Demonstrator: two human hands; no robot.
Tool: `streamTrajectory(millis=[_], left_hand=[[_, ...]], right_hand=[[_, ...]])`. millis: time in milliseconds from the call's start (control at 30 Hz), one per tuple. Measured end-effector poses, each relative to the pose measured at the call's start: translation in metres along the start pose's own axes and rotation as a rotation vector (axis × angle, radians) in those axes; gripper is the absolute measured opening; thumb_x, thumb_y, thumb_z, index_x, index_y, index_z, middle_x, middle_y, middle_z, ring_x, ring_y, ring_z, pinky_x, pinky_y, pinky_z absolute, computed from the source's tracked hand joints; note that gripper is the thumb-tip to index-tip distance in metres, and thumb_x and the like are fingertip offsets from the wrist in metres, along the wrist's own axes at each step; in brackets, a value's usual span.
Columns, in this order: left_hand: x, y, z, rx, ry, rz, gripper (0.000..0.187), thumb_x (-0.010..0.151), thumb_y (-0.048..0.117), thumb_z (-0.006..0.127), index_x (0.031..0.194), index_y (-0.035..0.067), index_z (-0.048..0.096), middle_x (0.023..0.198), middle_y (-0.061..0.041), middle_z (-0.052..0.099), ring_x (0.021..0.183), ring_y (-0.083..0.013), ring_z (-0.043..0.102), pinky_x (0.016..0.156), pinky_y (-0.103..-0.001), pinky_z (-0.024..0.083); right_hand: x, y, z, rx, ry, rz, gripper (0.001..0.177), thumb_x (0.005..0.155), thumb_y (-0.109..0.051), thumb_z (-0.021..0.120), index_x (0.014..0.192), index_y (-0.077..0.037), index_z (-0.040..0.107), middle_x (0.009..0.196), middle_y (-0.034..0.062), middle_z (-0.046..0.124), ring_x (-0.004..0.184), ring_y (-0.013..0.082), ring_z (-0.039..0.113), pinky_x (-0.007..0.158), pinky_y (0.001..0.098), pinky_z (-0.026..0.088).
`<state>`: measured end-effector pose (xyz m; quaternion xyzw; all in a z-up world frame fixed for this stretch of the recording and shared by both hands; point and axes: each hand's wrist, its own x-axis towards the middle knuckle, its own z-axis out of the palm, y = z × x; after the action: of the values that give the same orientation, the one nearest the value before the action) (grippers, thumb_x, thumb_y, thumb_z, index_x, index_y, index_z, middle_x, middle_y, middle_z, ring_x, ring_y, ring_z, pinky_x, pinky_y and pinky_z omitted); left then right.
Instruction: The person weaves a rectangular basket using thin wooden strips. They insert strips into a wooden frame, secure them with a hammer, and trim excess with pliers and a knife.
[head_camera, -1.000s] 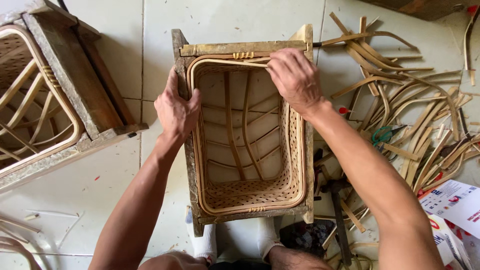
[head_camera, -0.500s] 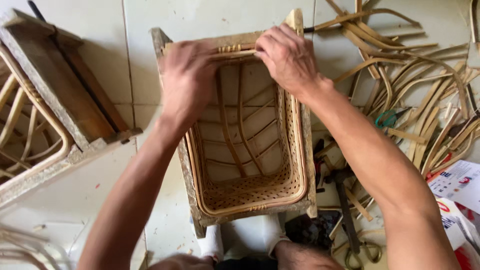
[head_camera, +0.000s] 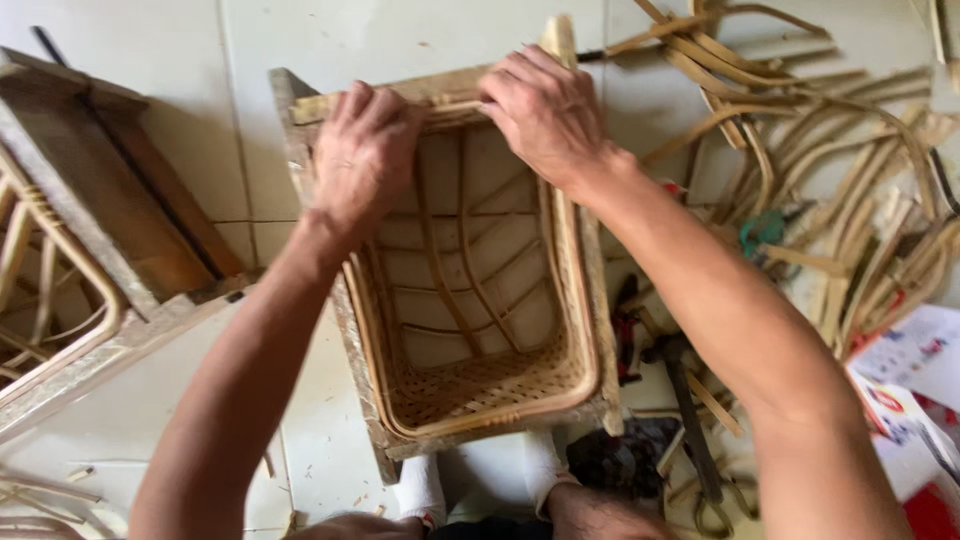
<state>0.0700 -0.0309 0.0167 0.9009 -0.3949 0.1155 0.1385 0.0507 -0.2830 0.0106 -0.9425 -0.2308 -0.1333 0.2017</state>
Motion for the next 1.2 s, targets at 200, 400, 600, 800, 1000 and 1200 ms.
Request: streamTrajectory(millis=[200, 400, 600, 800, 1000, 1200], left_hand=[[-0.012, -0.007, 0.004, -0.050, -0.045, 0.014, 0.025, 0.098, -0.002, 0.064, 0.116, 0.010, 0.076, 0.101, -0.005, 0.060, 0.099, -0.0225, 0.054, 0.085, -0.035, 0.051], [-0.017, -0.023, 0.035, 0.129, 0.023, 0.013, 0.017, 0.112, 0.016, 0.063, 0.101, 0.013, 0.075, 0.098, 0.001, 0.062, 0.092, -0.0146, 0.051, 0.086, -0.031, 0.050], [-0.027, -0.030, 0.042, 0.069, 0.047, 0.002, 0.019, 0.111, 0.017, 0.060, 0.106, 0.010, 0.077, 0.098, 0.000, 0.063, 0.089, -0.0130, 0.052, 0.085, -0.029, 0.049], [-0.029, -0.038, 0.047, 0.075, 0.001, 0.003, 0.017, 0.113, 0.014, 0.057, 0.113, 0.011, 0.074, 0.101, 0.001, 0.060, 0.091, -0.0110, 0.051, 0.087, -0.026, 0.048], [-0.028, -0.030, 0.040, 0.120, 0.011, 0.021, 0.015, 0.111, 0.017, 0.060, 0.113, 0.012, 0.074, 0.104, 0.000, 0.060, 0.100, -0.0145, 0.051, 0.093, -0.028, 0.044], [-0.027, -0.018, 0.026, 0.124, -0.022, -0.002, 0.015, 0.113, 0.018, 0.057, 0.116, 0.014, 0.072, 0.105, 0.002, 0.058, 0.103, -0.0130, 0.050, 0.100, -0.026, 0.041]], right_hand=[[-0.048, 0.003, -0.091, 0.202, 0.190, 0.119, 0.033, 0.096, -0.008, 0.079, 0.126, -0.001, 0.068, 0.124, 0.0139, 0.071, 0.114, 0.0270, 0.071, 0.094, 0.0336, 0.059], [-0.197, 0.058, -0.227, 0.032, 0.243, 0.589, 0.028, 0.109, -0.001, 0.069, 0.136, 0.002, 0.065, 0.124, 0.0175, 0.073, 0.111, 0.0222, 0.075, 0.097, 0.0333, 0.061], [-0.338, 0.052, -0.184, -0.003, -0.023, 1.238, 0.023, 0.101, -0.026, 0.069, 0.115, -0.009, 0.074, 0.096, 0.0129, 0.076, 0.082, 0.0220, 0.071, 0.072, 0.0352, 0.056], [-0.399, 0.048, -0.111, -0.013, -0.274, 1.373, 0.040, 0.094, -0.044, 0.076, 0.111, -0.008, 0.072, 0.103, 0.0101, 0.075, 0.092, 0.0220, 0.071, 0.086, 0.0380, 0.055], [-0.428, 0.035, -0.097, 0.179, -0.024, 1.400, 0.034, 0.092, -0.034, 0.078, 0.106, -0.003, 0.074, 0.105, 0.0130, 0.075, 0.087, 0.0283, 0.072, 0.083, 0.0421, 0.058], [-0.409, 0.015, -0.104, 0.268, -0.168, 1.329, 0.026, 0.093, -0.025, 0.073, 0.111, -0.007, 0.066, 0.101, 0.0075, 0.076, 0.086, 0.0185, 0.075, 0.076, 0.0307, 0.059]])
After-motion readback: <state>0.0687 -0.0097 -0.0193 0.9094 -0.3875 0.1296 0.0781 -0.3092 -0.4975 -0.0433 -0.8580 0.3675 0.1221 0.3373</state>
